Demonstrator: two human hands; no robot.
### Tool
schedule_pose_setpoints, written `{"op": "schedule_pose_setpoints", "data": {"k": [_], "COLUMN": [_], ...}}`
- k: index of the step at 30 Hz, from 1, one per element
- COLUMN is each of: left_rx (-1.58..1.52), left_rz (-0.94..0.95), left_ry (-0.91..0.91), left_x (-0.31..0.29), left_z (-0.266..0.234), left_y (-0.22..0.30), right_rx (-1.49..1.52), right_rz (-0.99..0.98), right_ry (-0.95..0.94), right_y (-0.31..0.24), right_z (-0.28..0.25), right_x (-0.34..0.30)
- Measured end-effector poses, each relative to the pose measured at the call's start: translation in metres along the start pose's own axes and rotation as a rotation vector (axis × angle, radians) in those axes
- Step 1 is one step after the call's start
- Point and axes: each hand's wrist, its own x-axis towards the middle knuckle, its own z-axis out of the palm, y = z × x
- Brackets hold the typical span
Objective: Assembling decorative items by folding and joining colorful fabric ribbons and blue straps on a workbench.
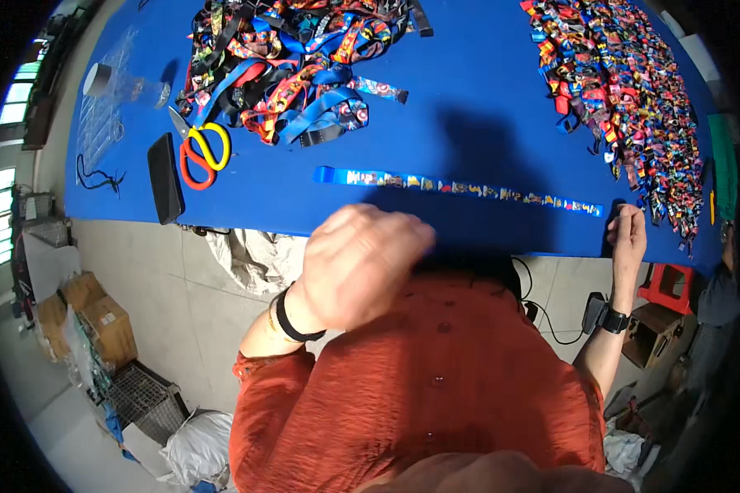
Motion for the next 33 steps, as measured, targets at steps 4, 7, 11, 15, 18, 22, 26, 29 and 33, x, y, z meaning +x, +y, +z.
{"op": "schedule_pose_setpoints", "data": {"k": [4,7,11,15,18,22,26,29,33], "left_rx": [-0.016,-0.129,-0.271,-0.16,-0.341,-0.241,-0.254,0.005,0.347], "left_rz": [0.362,0.421,0.404,0.433,0.25,0.316,-0.142,-0.334,-0.267], "left_ry": [-0.069,0.006,0.158,0.218,0.115,-0.041,0.019,0.136,-0.134], "left_x": [0.028,0.038,0.048,0.049,0.058,0.059,0.035,0.015,-0.019], "left_z": [-0.005,0.016,0.025,0.028,0.014,-0.004,-0.001,0.016,0.057], "left_y": [0.032,0.052,0.06,0.065,0.07,0.084,0.065,0.028,-0.004], "right_rx": [0.028,0.01,0.02,0.057,0.08,0.101,0.154,0.188,0.175], "right_rz": [-0.021,-0.035,-0.03,-0.053,-0.079,-0.105,-0.073,-0.097,-0.092], "right_ry": [0.025,0.032,0.043,0.056,0.073,0.11,0.14,0.14,0.158], "right_y": [0.006,0.008,0.01,0.013,0.02,0.015,0.013,0.012,0.015], "right_z": [0.002,0.004,0.003,0.007,0.009,0.015,0.011,0.017,0.012], "right_x": [-0.001,-0.001,0.001,0.003,0.0,-0.004,-0.014,-0.009,-0.01]}}
